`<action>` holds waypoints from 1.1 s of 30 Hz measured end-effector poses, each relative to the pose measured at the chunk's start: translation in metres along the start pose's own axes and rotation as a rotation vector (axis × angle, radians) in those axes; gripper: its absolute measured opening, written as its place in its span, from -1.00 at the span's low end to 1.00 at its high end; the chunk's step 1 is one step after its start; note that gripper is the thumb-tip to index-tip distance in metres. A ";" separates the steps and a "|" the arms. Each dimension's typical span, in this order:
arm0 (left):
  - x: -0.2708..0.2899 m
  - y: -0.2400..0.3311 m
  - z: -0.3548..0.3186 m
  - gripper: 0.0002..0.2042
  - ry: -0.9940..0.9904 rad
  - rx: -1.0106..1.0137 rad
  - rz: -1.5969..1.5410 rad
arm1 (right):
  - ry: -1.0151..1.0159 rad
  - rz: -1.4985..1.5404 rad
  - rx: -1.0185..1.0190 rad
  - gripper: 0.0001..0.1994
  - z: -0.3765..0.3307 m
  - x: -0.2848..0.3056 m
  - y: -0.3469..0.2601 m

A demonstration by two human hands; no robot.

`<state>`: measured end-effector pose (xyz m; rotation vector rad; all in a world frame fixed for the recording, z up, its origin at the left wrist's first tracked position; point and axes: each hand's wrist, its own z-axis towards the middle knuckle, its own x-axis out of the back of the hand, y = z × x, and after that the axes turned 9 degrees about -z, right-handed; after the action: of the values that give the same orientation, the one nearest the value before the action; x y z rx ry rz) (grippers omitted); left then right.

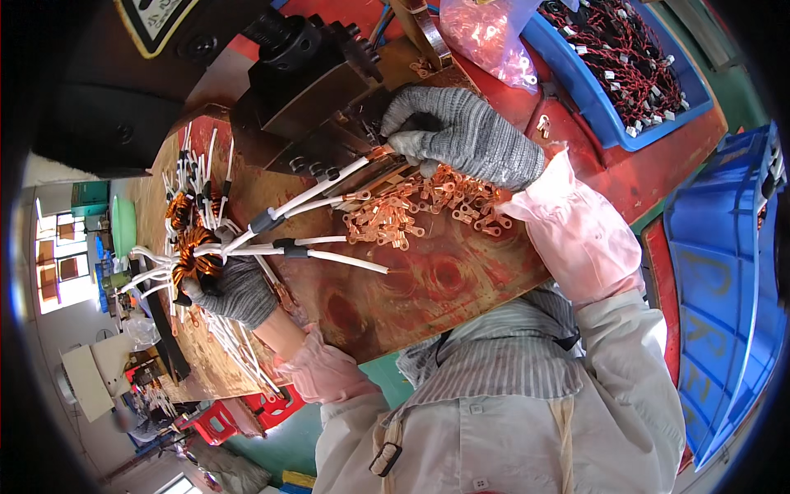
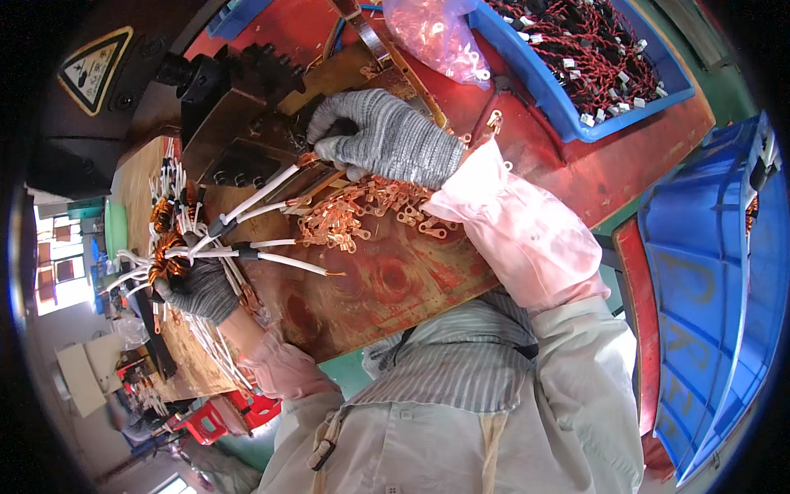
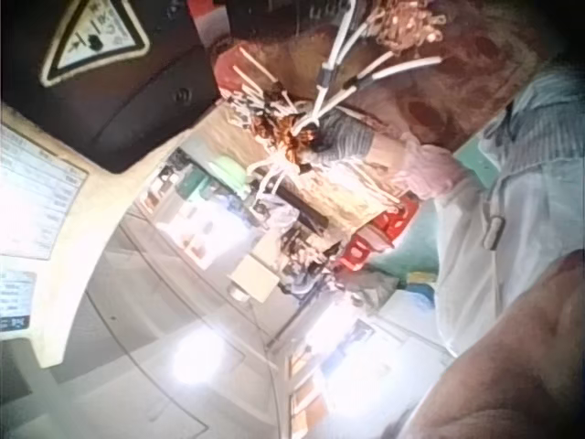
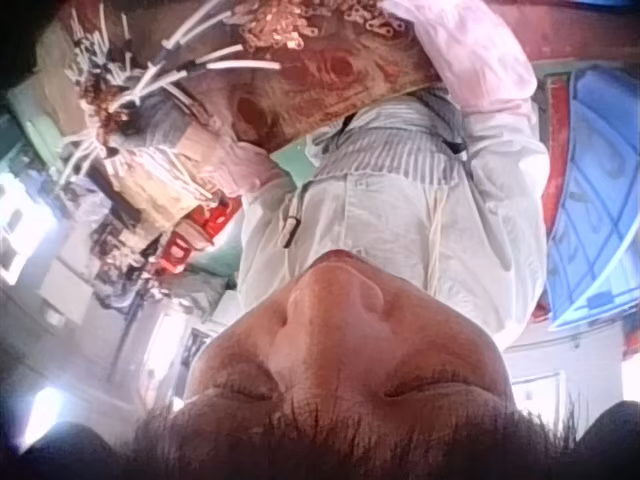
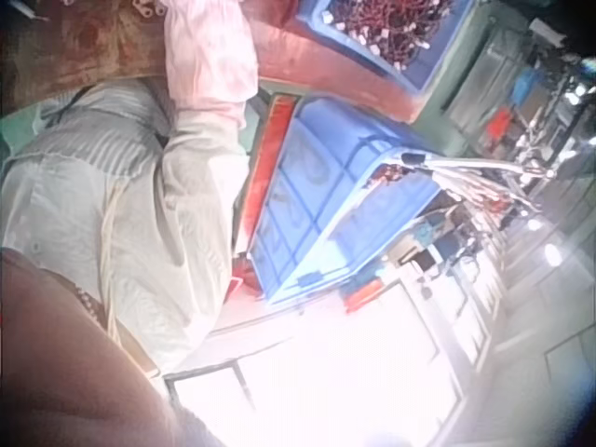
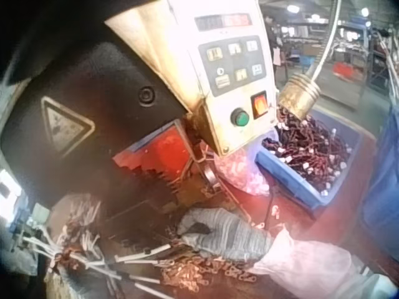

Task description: Crimp metal terminals onto the leads of toroidal inductors using a specialized machine.

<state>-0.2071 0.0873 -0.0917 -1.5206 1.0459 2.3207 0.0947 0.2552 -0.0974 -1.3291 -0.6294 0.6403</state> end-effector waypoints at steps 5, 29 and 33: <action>0.007 0.001 0.000 -0.61 0.028 -0.001 0.011 | -0.026 0.049 -0.012 -0.82 0.007 0.002 0.000; 0.012 0.003 0.001 -0.58 0.103 -0.019 0.101 | 0.080 0.000 -0.068 -0.76 0.016 0.003 0.007; 0.009 0.000 0.000 -0.57 0.093 -0.015 0.117 | 0.131 -0.034 -0.087 -0.76 0.015 0.001 0.006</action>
<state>-0.2113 0.0850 -0.0997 -1.6284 1.1725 2.3598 0.0841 0.2670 -0.1008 -1.4263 -0.5774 0.4984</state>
